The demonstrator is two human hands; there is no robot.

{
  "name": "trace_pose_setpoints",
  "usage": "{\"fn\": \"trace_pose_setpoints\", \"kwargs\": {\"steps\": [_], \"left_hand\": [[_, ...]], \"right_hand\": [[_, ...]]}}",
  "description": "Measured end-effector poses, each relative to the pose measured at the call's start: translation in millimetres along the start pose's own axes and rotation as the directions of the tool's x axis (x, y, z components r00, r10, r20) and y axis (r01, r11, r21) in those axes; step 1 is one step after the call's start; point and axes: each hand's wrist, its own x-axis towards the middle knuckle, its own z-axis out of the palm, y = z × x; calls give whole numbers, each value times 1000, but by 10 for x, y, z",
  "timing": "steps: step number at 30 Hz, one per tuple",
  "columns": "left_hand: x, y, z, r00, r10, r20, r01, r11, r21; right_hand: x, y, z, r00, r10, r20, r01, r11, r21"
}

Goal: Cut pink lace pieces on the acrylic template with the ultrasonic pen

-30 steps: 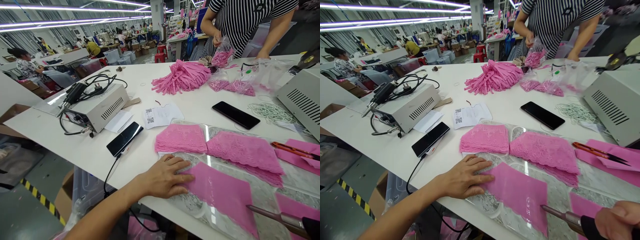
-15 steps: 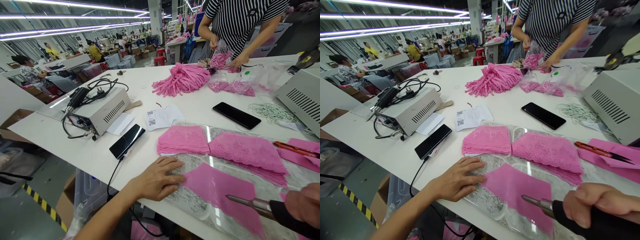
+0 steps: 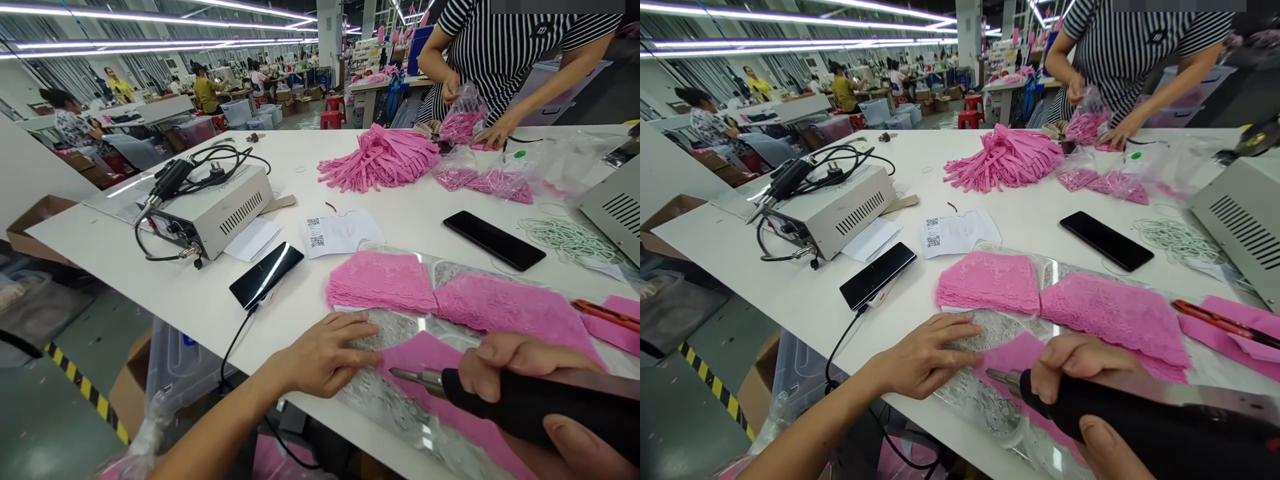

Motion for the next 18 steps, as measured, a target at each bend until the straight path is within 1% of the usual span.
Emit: {"fn": "trace_pose_setpoints", "kwargs": {"steps": [3,7,11,14,18], "left_hand": [[-8,-6,12,1000,-11,23,11,1000,8],[-16,-14,38,1000,-8,11,8,1000,6],[-23,-16,52,1000,8,-26,-8,1000,-3],[-23,-12,50,1000,4,-24,-4,1000,-2],[-15,-5,44,1000,-8,-25,8,1000,-7]], "right_hand": [[42,-44,152,994,-69,82,72,997,-30],[56,-42,195,988,-79,134,86,995,-47],[69,-34,210,988,-80,131,86,995,-46],[93,-43,232,986,-98,133,106,993,-54],[89,-15,220,981,-102,166,114,992,-62]]}}
